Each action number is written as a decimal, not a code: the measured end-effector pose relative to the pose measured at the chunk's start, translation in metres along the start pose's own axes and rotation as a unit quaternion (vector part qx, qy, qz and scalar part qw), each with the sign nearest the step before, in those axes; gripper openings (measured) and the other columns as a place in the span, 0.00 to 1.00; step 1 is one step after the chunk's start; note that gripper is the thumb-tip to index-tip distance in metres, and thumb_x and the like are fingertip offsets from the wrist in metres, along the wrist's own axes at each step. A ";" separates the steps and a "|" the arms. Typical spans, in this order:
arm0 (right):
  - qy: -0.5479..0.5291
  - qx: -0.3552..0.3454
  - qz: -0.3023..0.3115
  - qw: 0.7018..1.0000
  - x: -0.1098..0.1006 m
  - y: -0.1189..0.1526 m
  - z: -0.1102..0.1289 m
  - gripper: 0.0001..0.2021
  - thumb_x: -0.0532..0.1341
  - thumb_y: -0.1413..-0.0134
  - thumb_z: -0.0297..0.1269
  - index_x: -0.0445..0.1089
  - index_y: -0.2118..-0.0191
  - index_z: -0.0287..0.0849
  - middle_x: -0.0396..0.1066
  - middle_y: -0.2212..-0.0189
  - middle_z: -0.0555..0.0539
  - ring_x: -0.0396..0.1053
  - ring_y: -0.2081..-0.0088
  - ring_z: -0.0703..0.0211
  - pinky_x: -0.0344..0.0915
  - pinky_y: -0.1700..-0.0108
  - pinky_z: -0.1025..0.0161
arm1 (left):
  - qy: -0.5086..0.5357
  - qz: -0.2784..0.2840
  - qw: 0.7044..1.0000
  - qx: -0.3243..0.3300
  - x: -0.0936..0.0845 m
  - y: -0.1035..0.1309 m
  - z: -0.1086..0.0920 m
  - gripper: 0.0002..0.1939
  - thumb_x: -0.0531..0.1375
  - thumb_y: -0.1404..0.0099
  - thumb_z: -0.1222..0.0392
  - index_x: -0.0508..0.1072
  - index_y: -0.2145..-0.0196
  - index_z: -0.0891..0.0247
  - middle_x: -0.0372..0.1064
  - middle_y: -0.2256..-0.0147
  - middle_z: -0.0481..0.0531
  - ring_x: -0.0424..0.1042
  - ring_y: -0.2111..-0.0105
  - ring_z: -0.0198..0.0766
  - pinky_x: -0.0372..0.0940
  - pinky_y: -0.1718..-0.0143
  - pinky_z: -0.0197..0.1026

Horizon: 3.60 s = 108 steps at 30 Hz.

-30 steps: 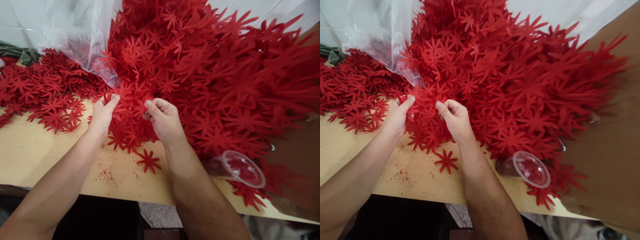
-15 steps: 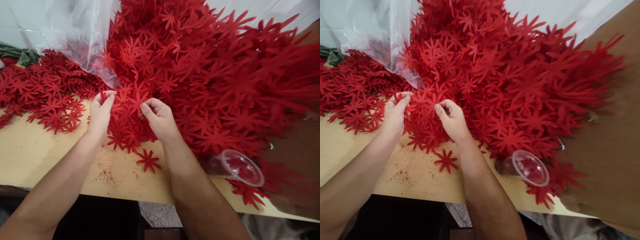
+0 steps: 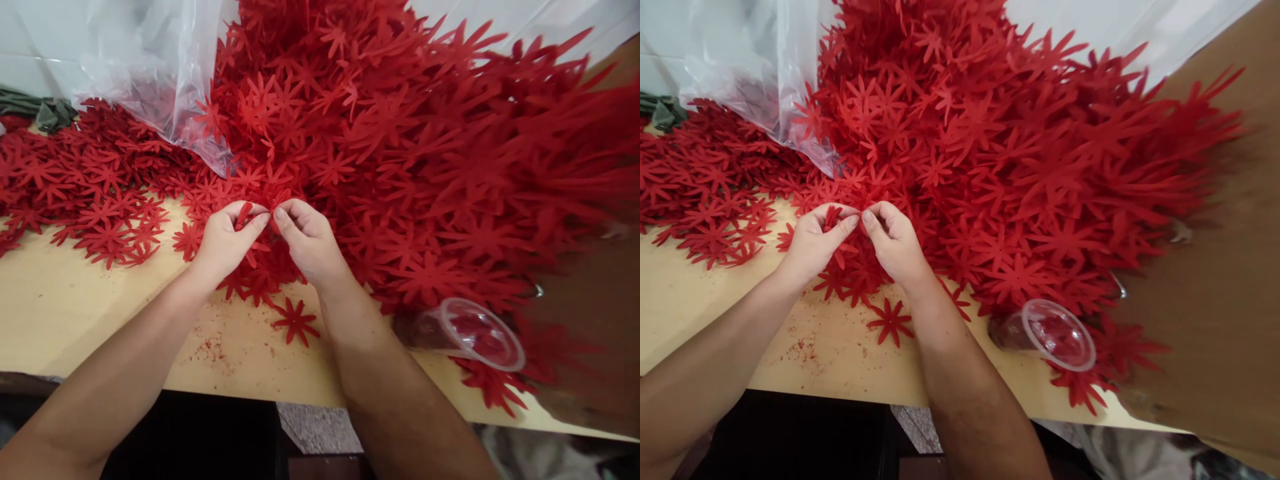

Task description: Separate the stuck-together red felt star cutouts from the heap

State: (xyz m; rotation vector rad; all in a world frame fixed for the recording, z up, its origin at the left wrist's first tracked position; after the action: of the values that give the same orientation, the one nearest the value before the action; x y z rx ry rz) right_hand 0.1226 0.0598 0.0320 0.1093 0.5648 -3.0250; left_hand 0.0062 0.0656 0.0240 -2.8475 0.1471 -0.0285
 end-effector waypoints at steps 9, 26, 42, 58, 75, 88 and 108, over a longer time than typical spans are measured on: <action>-0.034 0.035 -0.036 0.998 -0.007 0.001 -0.001 0.22 0.67 0.65 0.55 0.62 0.82 0.40 0.56 0.84 0.56 0.51 0.80 0.72 0.49 0.77 0.68 | 0.024 0.037 0.999 -0.032 0.005 -0.001 0.001 0.06 0.58 0.42 0.63 0.67 0.76 0.65 0.64 0.77 0.43 0.61 0.75 0.27 0.60 0.68 0.34; -0.100 0.054 0.009 0.994 -0.002 0.001 -0.008 0.19 0.67 0.62 0.51 0.63 0.80 0.41 0.60 0.83 0.56 0.55 0.79 0.72 0.54 0.74 0.69 | 0.177 -0.118 0.972 -0.103 -0.021 -0.006 0.016 0.04 0.60 0.46 0.62 0.68 0.74 0.63 0.66 0.78 0.42 0.65 0.76 0.27 0.63 0.68 0.33; -0.026 0.022 -0.035 0.999 -0.016 -0.001 -0.002 0.21 0.65 0.59 0.53 0.62 0.81 0.41 0.56 0.85 0.56 0.51 0.80 0.73 0.50 0.77 0.68 | -0.044 -0.068 0.993 0.090 -0.018 -0.001 -0.022 0.04 0.58 0.41 0.61 0.72 0.68 0.62 0.73 0.66 0.48 0.70 0.62 0.33 0.63 0.55 0.37; -0.020 0.017 -0.023 0.999 -0.009 0.002 0.005 0.23 0.66 0.62 0.55 0.59 0.83 0.42 0.52 0.84 0.56 0.48 0.79 0.71 0.48 0.77 0.67 | 0.065 0.044 0.996 -0.049 0.007 0.000 0.002 0.04 0.60 0.43 0.63 0.71 0.74 0.65 0.69 0.74 0.45 0.66 0.72 0.27 0.63 0.63 0.35; -0.049 0.048 0.027 0.997 0.004 0.003 -0.001 0.24 0.61 0.59 0.61 0.58 0.81 0.43 0.55 0.84 0.55 0.53 0.79 0.70 0.53 0.75 0.66 | 0.047 0.053 0.997 -0.013 0.004 -0.002 -0.006 0.07 0.58 0.42 0.61 0.69 0.76 0.65 0.67 0.77 0.45 0.64 0.75 0.27 0.62 0.68 0.33; 0.020 0.027 0.062 0.998 0.008 0.004 0.000 0.22 0.60 0.56 0.58 0.61 0.79 0.42 0.56 0.81 0.55 0.52 0.77 0.69 0.53 0.74 0.66 | 0.014 0.017 1.000 -0.019 0.000 -0.001 -0.004 0.06 0.57 0.43 0.65 0.67 0.77 0.65 0.63 0.78 0.43 0.61 0.75 0.27 0.59 0.69 0.33; -0.017 -0.010 -0.077 0.997 -0.024 0.001 0.005 0.15 0.64 0.55 0.33 0.58 0.84 0.42 0.56 0.84 0.56 0.54 0.80 0.71 0.55 0.76 0.68 | -0.029 -0.094 0.995 0.019 -0.027 -0.008 -0.006 0.10 0.62 0.45 0.56 0.66 0.76 0.63 0.61 0.78 0.43 0.59 0.75 0.29 0.57 0.69 0.34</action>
State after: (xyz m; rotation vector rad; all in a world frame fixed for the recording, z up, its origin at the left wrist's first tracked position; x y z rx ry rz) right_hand 0.1467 0.0587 0.0381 0.0150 0.6301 -3.1620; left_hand -0.0201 0.0746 0.0325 -2.8099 -0.1320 0.0129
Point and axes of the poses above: each hand's wrist, its own y-axis away from the middle knuckle, its own x-axis out of the palm, z = x × y, the point moved 7 cm from there along -y, towards the middle knuckle
